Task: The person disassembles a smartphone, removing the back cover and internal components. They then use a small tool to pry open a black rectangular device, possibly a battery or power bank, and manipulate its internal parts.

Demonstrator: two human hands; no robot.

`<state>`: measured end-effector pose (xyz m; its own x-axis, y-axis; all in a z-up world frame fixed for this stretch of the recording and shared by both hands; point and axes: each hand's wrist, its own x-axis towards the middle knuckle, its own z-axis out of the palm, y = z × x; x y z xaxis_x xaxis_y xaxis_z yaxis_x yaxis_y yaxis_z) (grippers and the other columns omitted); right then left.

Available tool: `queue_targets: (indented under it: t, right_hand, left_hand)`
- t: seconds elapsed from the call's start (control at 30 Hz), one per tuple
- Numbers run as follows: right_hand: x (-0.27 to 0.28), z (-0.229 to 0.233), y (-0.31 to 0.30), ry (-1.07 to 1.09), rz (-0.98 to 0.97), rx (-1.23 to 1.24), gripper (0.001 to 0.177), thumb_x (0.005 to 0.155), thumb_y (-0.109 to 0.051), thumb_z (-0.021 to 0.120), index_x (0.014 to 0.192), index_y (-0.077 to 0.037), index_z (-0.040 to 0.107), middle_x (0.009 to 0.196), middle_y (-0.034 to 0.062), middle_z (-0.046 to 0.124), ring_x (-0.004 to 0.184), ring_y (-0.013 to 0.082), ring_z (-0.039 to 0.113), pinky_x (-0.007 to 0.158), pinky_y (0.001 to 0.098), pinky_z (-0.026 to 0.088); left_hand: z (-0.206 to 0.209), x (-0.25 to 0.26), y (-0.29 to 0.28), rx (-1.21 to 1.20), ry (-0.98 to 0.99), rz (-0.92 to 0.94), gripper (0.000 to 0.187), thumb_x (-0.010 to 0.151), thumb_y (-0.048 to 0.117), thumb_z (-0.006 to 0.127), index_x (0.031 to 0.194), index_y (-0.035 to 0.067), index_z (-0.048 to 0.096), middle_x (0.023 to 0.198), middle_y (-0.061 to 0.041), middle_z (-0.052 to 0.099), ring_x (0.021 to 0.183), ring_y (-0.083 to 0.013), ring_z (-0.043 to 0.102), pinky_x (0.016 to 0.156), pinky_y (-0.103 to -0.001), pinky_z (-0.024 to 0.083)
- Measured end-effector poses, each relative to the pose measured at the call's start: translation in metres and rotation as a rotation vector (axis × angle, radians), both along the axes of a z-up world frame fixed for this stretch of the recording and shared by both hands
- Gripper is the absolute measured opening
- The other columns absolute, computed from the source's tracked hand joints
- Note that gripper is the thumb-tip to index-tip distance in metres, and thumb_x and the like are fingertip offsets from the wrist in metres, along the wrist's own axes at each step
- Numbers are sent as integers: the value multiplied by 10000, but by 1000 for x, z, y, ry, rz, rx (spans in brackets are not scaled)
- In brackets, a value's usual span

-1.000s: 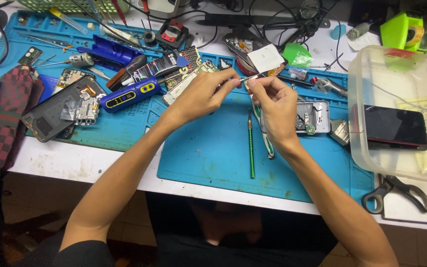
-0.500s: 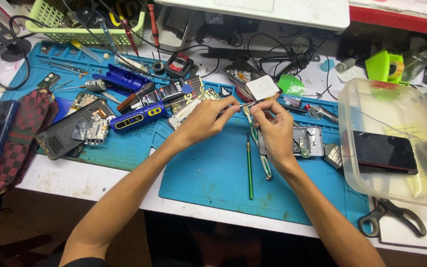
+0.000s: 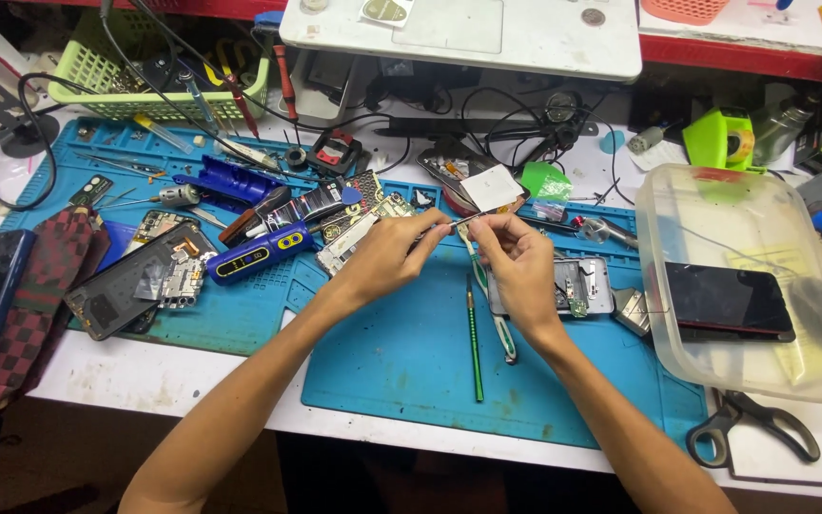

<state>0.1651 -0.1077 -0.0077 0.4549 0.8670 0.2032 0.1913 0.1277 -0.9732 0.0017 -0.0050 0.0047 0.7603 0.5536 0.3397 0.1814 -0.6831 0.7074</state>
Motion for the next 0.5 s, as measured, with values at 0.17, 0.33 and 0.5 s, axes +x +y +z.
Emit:
queue_targets:
  t: [0.17,0.33,0.5]
  right_hand:
    - [6,-3,0,-75,9,44,137,1003,-171,714,978,-43,757,847,100,724,789,108,608,677,246,556]
    - [6,4,0,-113,32,94,101,1003,-141,718,969,-52,752,837,76,710,806,106,582,706,271,538]
    - [0,11,-3,-364,11,154,73,991,-119,734,962,-54,749,828,105,703,795,175,656,713,298,551]
  left_hand:
    - [0,0,0,-67,-50,-34,246,1078,196,490,1018,86,702,625,-134,668,546,-230,635,538,-315,526]
    - [2,-2,3,-203,-134,-87,244,1083,191,496,1015,95,710,606,-107,631,515,-146,541,503,-268,491]
    - [12,-7,8,-252,-174,-83,257,1082,198,508,990,80,716,586,-75,582,536,-109,488,489,-250,471]
